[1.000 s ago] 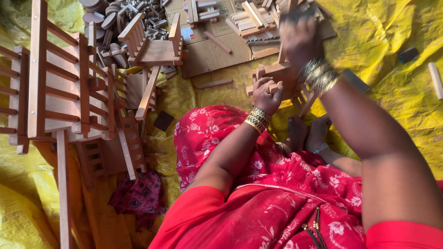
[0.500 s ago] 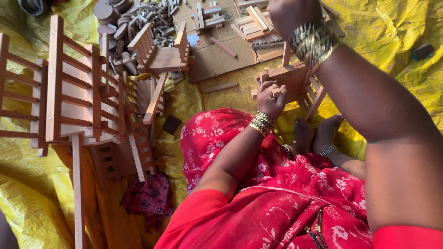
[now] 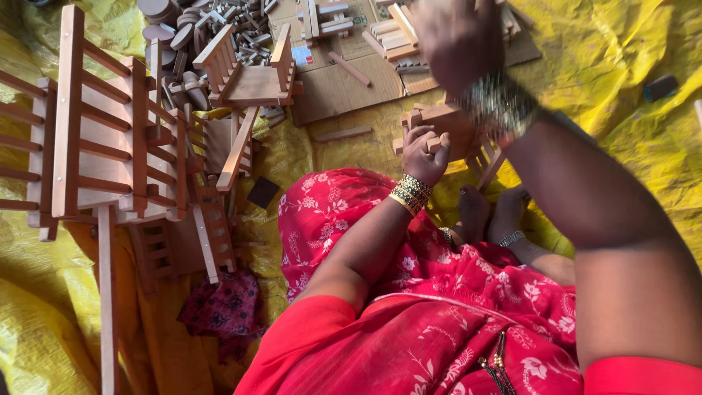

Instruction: The person sits on a tarp-covered floor surrounded by small wooden chairs and loose parts, fitting wooden pieces together by hand to assemble miniature chairs. They pick up parts, align and press them into the chair frames, turn the assemblies over, and set completed chairs aside with the others.

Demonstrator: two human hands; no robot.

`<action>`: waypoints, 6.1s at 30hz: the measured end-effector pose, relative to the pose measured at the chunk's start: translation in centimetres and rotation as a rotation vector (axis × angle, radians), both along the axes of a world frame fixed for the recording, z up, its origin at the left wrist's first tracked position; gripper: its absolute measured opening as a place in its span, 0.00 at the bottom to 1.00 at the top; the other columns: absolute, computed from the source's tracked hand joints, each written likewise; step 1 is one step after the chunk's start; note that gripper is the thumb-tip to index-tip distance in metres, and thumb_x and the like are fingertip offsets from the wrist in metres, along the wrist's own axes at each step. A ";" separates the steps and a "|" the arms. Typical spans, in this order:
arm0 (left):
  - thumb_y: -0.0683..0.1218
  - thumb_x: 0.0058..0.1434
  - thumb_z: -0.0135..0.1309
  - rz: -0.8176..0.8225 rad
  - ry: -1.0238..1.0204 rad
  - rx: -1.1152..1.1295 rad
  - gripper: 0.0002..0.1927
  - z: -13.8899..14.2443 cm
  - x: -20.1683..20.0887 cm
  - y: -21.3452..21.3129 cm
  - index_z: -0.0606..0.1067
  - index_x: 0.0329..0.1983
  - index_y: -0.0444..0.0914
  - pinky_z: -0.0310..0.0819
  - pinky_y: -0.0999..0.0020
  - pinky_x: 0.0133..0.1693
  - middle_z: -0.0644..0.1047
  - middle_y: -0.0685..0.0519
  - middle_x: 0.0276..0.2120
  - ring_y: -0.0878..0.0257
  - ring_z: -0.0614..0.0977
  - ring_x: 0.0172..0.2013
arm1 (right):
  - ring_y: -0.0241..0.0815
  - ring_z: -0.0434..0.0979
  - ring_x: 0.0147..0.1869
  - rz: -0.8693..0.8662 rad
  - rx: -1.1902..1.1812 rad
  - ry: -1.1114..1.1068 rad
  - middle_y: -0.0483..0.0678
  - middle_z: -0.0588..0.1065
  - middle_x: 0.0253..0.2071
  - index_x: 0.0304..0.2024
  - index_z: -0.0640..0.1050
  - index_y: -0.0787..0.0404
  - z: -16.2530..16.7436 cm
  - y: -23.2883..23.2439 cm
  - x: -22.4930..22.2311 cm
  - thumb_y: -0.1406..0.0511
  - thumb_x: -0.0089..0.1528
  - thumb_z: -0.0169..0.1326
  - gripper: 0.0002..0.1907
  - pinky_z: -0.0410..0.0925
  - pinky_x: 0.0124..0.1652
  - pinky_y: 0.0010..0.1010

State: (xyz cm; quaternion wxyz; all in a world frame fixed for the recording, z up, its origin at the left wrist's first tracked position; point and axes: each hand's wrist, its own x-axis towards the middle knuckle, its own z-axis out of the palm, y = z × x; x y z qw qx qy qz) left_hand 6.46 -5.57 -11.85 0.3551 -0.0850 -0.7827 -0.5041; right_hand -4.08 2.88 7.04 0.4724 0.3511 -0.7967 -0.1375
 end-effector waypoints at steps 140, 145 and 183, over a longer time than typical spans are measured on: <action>0.58 0.66 0.57 -0.078 -0.031 -0.031 0.19 -0.8 -1.5 -0.4 0.79 0.32 0.39 0.67 0.47 0.63 0.81 0.49 0.35 0.48 0.79 0.52 | 0.43 0.74 0.47 -0.285 -0.280 -0.433 0.41 0.77 0.36 0.48 0.80 0.44 -11.4 4.6 7.9 0.61 0.74 0.50 0.07 0.64 0.56 0.41; 0.59 0.66 0.56 -0.067 -0.011 -0.013 0.19 -0.6 -1.3 -0.3 0.80 0.34 0.39 0.67 0.47 0.63 0.81 0.52 0.33 0.49 0.79 0.50 | 0.44 0.75 0.43 -0.186 -0.183 -0.442 0.41 0.76 0.36 0.45 0.80 0.47 -11.3 4.1 8.3 0.59 0.68 0.50 0.08 0.64 0.50 0.41; 0.54 0.67 0.55 -0.066 0.005 -0.052 0.15 -0.7 -0.3 -0.6 0.79 0.33 0.39 0.60 0.39 0.68 0.80 0.50 0.37 0.50 0.79 0.51 | 0.48 0.74 0.45 -0.386 -0.160 -0.604 0.48 0.78 0.41 0.46 0.79 0.55 -11.3 2.9 8.0 0.61 0.70 0.51 0.07 0.66 0.45 0.45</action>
